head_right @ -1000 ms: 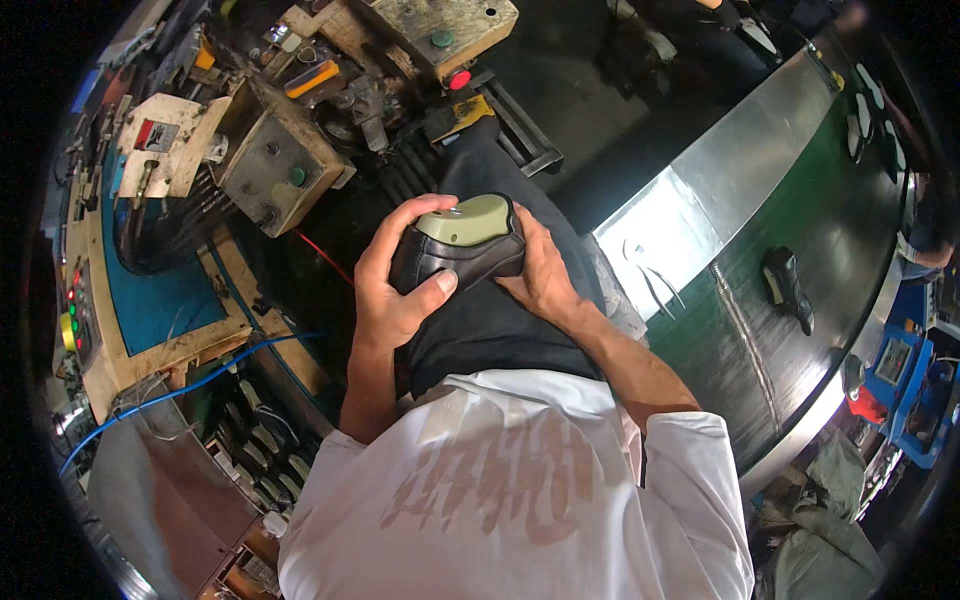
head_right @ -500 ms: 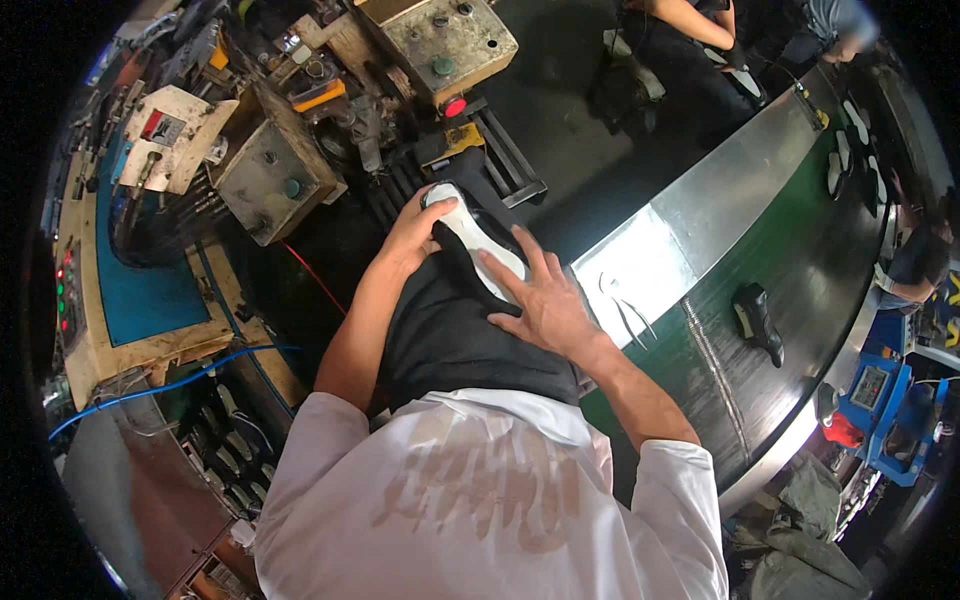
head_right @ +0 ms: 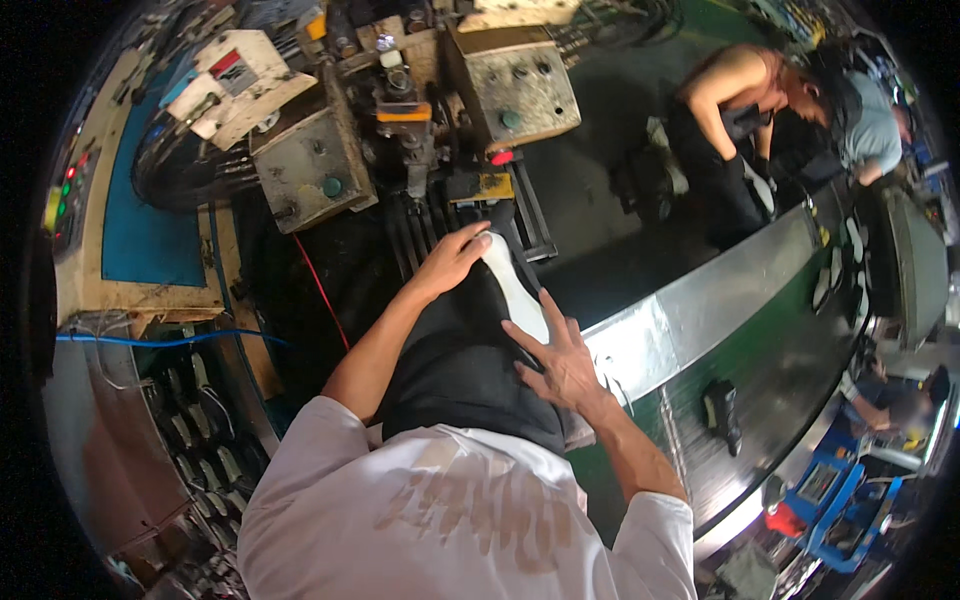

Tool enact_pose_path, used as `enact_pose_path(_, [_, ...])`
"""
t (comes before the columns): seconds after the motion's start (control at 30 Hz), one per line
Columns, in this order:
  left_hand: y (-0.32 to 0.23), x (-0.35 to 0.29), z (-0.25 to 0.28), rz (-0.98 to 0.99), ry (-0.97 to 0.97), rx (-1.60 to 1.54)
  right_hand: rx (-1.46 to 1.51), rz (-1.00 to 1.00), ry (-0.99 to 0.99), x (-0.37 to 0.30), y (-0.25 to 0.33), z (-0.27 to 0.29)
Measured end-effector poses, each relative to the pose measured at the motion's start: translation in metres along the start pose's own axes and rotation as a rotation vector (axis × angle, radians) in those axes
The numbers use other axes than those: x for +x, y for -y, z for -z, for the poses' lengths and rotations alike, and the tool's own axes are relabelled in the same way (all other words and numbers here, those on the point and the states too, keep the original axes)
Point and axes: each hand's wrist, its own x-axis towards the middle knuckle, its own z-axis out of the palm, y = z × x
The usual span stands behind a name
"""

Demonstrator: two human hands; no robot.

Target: The recorder operates industrial shoe-lasting machinery, placing shoe uppers on lasts and feeding them through the machine.

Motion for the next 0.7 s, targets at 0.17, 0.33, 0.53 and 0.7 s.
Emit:
enact_pose_path(0.17, [0.076, 0.025, 0.056, 0.081, -0.360, 0.059, 0.426, -0.176, -0.122, 0.011, 0.019, 0.033])
enact_pose_path(0.33, [0.141, 0.060, 0.030, 0.169, -0.466, 0.621, 0.120, 0.166, -0.356, 0.086, 0.061, 0.086])
enact_pose_path(0.53, [0.140, 0.046, 0.042, 0.125, -0.256, 0.342, -0.156, 0.298, -0.493, 0.259, 0.111, 0.129])
enact_pose_path(0.7, [0.084, 0.006, 0.122, -0.074, -0.535, 0.360, -0.221, 0.212, -0.481, 0.362, 0.115, 0.115])
